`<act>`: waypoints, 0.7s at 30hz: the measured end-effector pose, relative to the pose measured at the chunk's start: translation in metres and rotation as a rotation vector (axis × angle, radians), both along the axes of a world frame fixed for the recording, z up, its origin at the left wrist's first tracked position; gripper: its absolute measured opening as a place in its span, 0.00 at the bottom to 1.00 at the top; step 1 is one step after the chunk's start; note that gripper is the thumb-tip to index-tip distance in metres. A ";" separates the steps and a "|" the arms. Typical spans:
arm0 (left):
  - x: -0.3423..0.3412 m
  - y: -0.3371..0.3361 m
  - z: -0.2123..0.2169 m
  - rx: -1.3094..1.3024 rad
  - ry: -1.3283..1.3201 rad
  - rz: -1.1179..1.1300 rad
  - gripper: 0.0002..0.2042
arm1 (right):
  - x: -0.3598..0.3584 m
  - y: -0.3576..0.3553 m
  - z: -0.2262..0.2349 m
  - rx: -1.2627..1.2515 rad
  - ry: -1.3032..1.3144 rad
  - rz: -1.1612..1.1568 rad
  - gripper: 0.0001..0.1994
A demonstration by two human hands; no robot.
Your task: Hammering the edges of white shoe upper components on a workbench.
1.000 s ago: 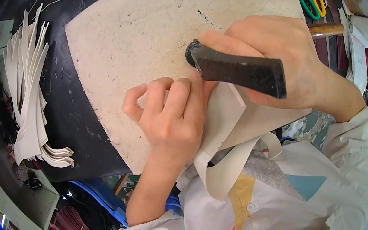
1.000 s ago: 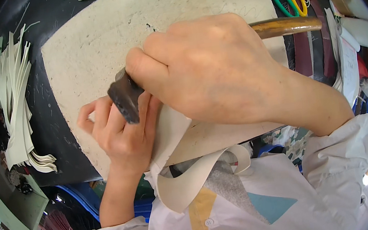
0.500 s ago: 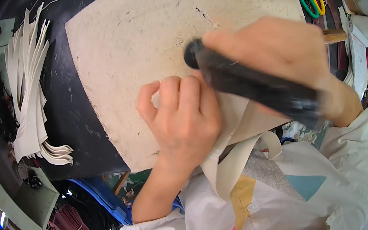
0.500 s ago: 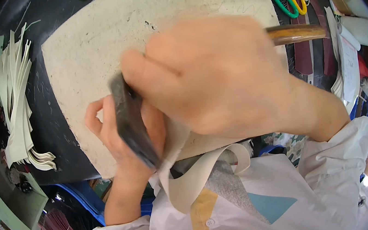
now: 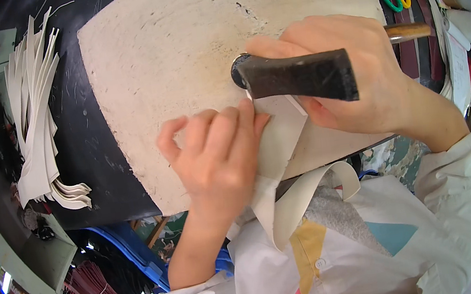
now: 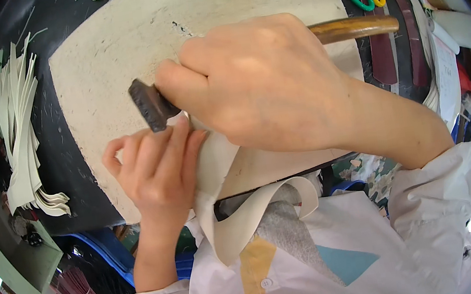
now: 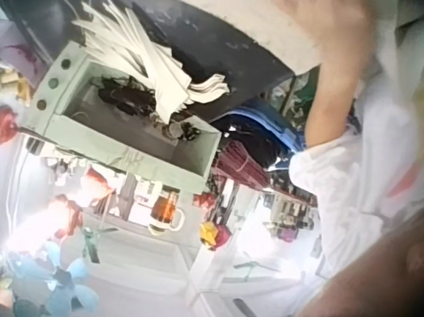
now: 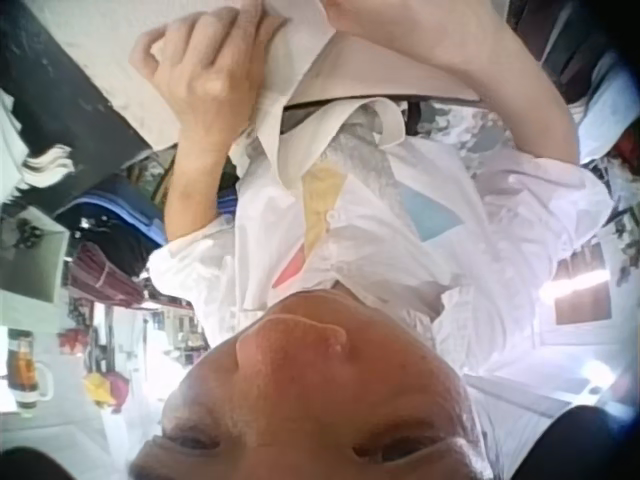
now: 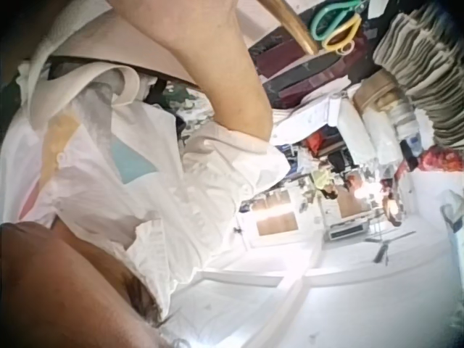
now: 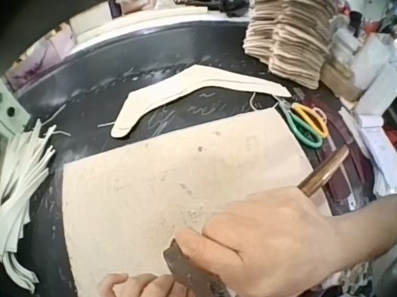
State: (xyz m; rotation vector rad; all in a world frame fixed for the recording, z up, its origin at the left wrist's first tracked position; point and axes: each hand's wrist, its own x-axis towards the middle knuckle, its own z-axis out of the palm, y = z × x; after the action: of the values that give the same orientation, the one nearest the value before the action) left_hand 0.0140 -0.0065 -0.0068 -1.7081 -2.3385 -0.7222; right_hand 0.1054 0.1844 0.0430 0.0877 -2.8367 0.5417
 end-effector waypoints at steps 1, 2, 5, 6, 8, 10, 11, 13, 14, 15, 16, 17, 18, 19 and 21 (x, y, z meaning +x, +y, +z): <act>0.003 -0.002 -0.001 0.024 -0.007 -0.014 0.10 | -0.001 -0.001 0.001 0.004 0.024 -0.014 0.23; 0.008 -0.001 0.002 -0.024 0.042 -0.013 0.10 | -0.003 -0.004 0.002 0.009 0.048 -0.028 0.23; 0.008 -0.002 0.019 -0.220 0.089 -0.097 0.09 | 0.002 -0.015 0.004 0.020 0.027 -0.049 0.23; 0.002 0.000 0.023 -0.168 0.008 -0.091 0.08 | 0.004 -0.014 0.005 0.013 0.014 -0.043 0.23; 0.000 -0.004 0.020 -0.119 -0.026 -0.052 0.07 | 0.007 -0.009 0.005 -0.016 -0.015 -0.017 0.24; 0.007 -0.009 0.009 -0.039 -0.034 -0.033 0.06 | 0.006 -0.005 0.003 -0.020 -0.009 0.008 0.24; 0.013 -0.007 0.011 -0.068 0.012 -0.027 0.05 | 0.006 -0.005 0.004 -0.008 0.007 0.007 0.24; 0.023 -0.005 0.016 -0.133 0.101 -0.011 0.05 | 0.006 -0.012 0.005 0.015 0.062 -0.014 0.24; 0.025 -0.005 0.017 -0.160 0.099 -0.003 0.05 | 0.008 -0.014 0.005 0.005 0.075 -0.020 0.24; 0.027 -0.004 0.018 -0.183 0.096 -0.001 0.05 | 0.011 -0.016 0.006 -0.001 0.087 -0.032 0.24; 0.030 -0.002 0.020 -0.190 0.071 0.022 0.06 | 0.014 -0.014 0.006 -0.040 0.013 -0.028 0.24; 0.032 -0.001 0.021 -0.197 0.046 0.046 0.06 | 0.015 -0.013 0.004 -0.022 -0.008 -0.046 0.25; 0.030 0.001 0.018 -0.155 0.029 0.071 0.09 | 0.016 -0.012 0.003 -0.004 -0.021 -0.063 0.26; 0.029 -0.002 0.017 -0.102 -0.160 0.097 0.09 | 0.017 -0.007 0.000 -0.024 0.025 -0.097 0.25; 0.018 -0.019 0.015 0.009 -0.537 0.149 0.10 | 0.021 0.004 -0.008 -0.057 0.094 -0.195 0.21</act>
State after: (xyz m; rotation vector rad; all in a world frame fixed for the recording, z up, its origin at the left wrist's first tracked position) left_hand 0.0324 -0.0255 0.0084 -1.4459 -2.7513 -1.2891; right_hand 0.1265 0.1880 0.0350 -0.1679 -2.6975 0.5586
